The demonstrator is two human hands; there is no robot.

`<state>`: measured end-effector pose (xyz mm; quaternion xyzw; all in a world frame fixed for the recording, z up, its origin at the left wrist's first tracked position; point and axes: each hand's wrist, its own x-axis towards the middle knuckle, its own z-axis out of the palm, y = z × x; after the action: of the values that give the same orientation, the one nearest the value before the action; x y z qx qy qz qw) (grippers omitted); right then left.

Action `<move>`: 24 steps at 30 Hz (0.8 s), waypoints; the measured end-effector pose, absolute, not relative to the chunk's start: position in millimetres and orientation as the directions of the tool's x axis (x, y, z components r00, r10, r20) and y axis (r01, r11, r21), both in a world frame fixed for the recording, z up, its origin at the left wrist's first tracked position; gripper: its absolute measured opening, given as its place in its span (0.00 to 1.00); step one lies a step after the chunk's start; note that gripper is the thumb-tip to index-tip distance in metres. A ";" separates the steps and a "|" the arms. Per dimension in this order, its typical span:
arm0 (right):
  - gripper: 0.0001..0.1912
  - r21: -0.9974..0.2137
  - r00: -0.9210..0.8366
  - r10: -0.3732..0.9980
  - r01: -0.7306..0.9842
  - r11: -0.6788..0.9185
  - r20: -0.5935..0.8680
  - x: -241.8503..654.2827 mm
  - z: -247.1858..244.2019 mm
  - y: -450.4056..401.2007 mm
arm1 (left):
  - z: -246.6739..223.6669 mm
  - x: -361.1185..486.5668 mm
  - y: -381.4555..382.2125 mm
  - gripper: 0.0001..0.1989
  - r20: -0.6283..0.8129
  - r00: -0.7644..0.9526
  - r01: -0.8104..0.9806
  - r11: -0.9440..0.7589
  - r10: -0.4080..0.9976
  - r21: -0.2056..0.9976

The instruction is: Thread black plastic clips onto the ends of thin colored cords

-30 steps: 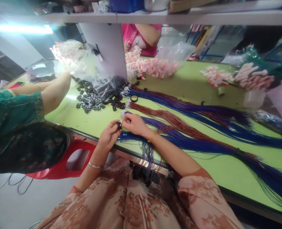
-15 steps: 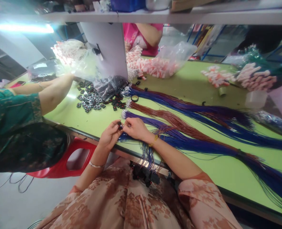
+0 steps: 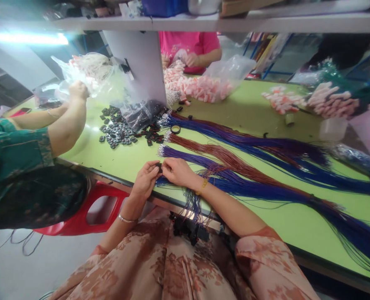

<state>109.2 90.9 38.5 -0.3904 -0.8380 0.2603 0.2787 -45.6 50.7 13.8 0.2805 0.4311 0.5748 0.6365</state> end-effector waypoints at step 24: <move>0.17 -0.143 -0.409 0.912 0.902 0.408 0.022 99.9 14.7 203.4 | -5.8 -38.6 63.5 0.18 -0.293 0.000 -0.561 0.242 0.956 0.791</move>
<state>99.9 203.4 14.7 -0.5414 -0.8376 0.0539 0.0482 -38.6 63.5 -5.8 0.2351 0.4200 0.5688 0.6669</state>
